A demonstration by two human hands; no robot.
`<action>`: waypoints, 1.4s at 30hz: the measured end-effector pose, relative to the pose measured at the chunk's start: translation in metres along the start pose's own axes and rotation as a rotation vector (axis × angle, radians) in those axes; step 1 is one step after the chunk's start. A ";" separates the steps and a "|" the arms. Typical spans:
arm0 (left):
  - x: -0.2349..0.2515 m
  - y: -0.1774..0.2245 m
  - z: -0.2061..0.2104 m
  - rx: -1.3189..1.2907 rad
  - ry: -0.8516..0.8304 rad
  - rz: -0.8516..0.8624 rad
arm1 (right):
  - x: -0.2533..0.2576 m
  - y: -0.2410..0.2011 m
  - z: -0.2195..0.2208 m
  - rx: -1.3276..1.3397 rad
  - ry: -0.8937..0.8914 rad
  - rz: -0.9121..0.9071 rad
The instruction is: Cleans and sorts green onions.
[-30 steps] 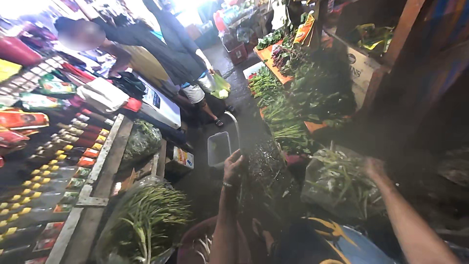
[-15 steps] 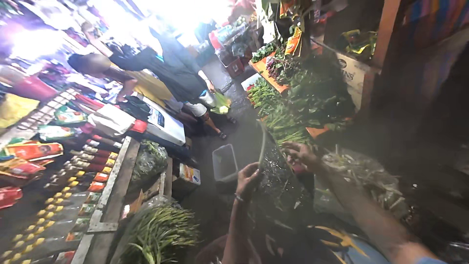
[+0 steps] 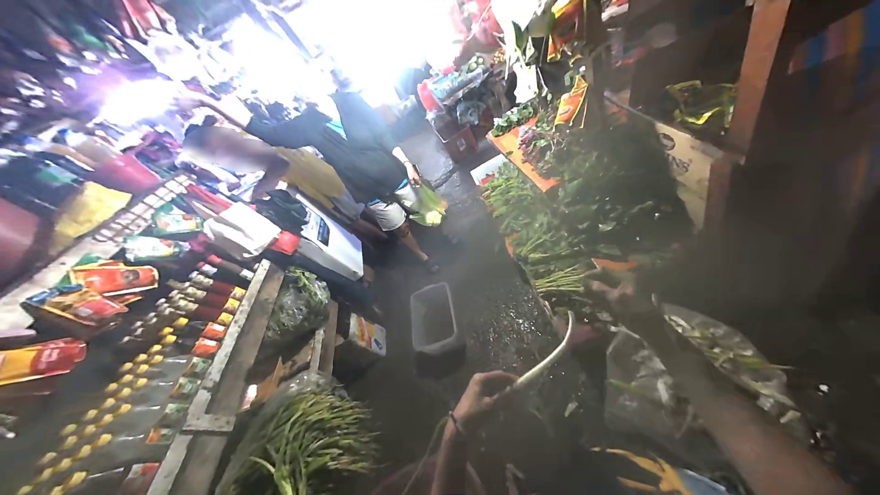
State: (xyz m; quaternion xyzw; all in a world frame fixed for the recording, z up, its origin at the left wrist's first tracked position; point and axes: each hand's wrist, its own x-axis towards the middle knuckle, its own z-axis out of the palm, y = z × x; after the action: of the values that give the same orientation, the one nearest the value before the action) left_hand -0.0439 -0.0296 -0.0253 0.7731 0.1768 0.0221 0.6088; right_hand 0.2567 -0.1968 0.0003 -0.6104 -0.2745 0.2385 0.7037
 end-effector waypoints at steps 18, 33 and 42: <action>0.001 0.078 -0.078 -0.606 1.328 0.241 | -0.072 0.136 -0.178 -0.890 0.246 0.555; 0.006 0.085 -0.039 -0.740 1.422 0.186 | -0.050 0.089 -0.111 -0.816 0.285 0.138; 0.038 0.075 0.000 -0.608 1.200 0.231 | -0.017 0.027 0.063 -0.417 -0.284 -0.527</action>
State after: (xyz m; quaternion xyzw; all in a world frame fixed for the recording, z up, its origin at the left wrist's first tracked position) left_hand 0.0099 -0.0329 0.0391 0.4355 0.3861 0.5602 0.5894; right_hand 0.2018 -0.1582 -0.0210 -0.6098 -0.5601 0.0705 0.5563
